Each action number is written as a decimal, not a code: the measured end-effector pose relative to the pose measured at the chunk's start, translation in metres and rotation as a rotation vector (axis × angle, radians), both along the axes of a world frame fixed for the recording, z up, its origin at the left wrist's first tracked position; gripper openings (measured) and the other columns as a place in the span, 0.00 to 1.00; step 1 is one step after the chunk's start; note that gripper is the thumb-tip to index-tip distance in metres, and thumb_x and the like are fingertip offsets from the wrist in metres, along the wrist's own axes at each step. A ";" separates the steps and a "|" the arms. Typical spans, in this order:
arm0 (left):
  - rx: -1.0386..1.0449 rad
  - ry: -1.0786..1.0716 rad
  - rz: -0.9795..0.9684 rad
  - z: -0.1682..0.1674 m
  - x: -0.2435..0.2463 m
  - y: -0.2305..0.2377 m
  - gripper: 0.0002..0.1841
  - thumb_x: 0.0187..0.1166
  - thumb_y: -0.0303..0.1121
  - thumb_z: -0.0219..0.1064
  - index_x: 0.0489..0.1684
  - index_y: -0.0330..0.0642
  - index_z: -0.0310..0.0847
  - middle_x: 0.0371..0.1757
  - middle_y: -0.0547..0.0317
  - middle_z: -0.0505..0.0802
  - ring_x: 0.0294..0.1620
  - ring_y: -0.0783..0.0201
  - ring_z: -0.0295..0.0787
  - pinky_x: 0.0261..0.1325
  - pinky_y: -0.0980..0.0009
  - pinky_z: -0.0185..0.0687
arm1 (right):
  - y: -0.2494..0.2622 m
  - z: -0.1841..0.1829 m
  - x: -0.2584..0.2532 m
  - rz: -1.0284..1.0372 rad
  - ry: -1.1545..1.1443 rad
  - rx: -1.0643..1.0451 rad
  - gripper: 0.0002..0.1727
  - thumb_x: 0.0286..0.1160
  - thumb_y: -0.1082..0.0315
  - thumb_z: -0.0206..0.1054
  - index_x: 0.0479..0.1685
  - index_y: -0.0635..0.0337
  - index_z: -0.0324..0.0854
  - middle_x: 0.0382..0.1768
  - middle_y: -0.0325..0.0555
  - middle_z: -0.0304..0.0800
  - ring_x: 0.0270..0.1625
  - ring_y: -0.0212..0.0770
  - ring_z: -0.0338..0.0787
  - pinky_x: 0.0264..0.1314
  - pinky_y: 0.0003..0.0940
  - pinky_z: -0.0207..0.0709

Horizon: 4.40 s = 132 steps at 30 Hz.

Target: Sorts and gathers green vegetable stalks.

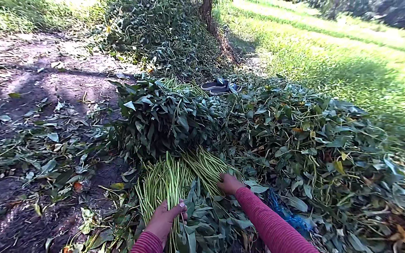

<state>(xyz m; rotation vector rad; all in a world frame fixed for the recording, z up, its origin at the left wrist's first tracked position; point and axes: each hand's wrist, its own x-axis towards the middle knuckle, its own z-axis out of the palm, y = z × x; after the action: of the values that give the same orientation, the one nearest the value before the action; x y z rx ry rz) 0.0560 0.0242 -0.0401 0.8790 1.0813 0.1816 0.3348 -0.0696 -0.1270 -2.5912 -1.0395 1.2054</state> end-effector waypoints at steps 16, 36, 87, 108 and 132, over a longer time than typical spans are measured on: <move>-0.048 -0.015 -0.002 -0.001 0.003 0.000 0.10 0.86 0.25 0.62 0.59 0.34 0.74 0.37 0.48 0.92 0.32 0.56 0.93 0.37 0.63 0.92 | 0.003 0.020 -0.001 -0.071 0.143 -0.115 0.41 0.59 0.55 0.85 0.74 0.66 0.76 0.65 0.67 0.84 0.69 0.62 0.84 0.72 0.65 0.74; -0.173 -0.059 0.067 -0.012 0.018 -0.007 0.12 0.87 0.26 0.61 0.62 0.33 0.70 0.42 0.43 0.95 0.34 0.54 0.95 0.38 0.61 0.91 | -0.024 0.017 -0.002 -0.147 0.230 0.006 0.47 0.57 0.52 0.86 0.78 0.64 0.71 0.69 0.63 0.83 0.72 0.58 0.83 0.76 0.61 0.74; -0.064 -0.048 0.071 -0.028 -0.036 -0.058 0.29 0.73 0.33 0.77 0.73 0.36 0.73 0.57 0.41 0.92 0.56 0.50 0.91 0.58 0.51 0.88 | -0.083 0.090 -0.194 -0.286 0.246 0.553 0.21 0.92 0.56 0.48 0.67 0.61 0.75 0.45 0.56 0.89 0.49 0.53 0.92 0.58 0.54 0.83; 0.028 -0.289 0.218 0.002 -0.036 -0.069 0.25 0.74 0.25 0.74 0.69 0.32 0.72 0.48 0.40 0.93 0.46 0.52 0.94 0.50 0.54 0.92 | -0.092 0.111 -0.180 -0.169 0.493 0.770 0.16 0.84 0.60 0.59 0.55 0.63 0.83 0.44 0.48 0.88 0.48 0.39 0.88 0.56 0.41 0.81; 0.402 -0.429 0.019 0.029 -0.043 -0.062 0.36 0.42 0.17 0.83 0.59 0.27 0.75 0.44 0.47 0.96 0.45 0.59 0.96 0.51 0.62 0.93 | -0.086 0.108 -0.176 -0.326 0.578 1.115 0.15 0.88 0.64 0.59 0.60 0.65 0.81 0.55 0.47 0.91 0.55 0.36 0.90 0.63 0.36 0.83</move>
<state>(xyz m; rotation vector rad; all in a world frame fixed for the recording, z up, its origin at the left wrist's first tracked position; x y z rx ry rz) 0.0129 -0.0374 -0.0108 1.1256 0.6578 0.5913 0.1591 -0.1553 -0.0187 -1.3654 -0.7652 0.8221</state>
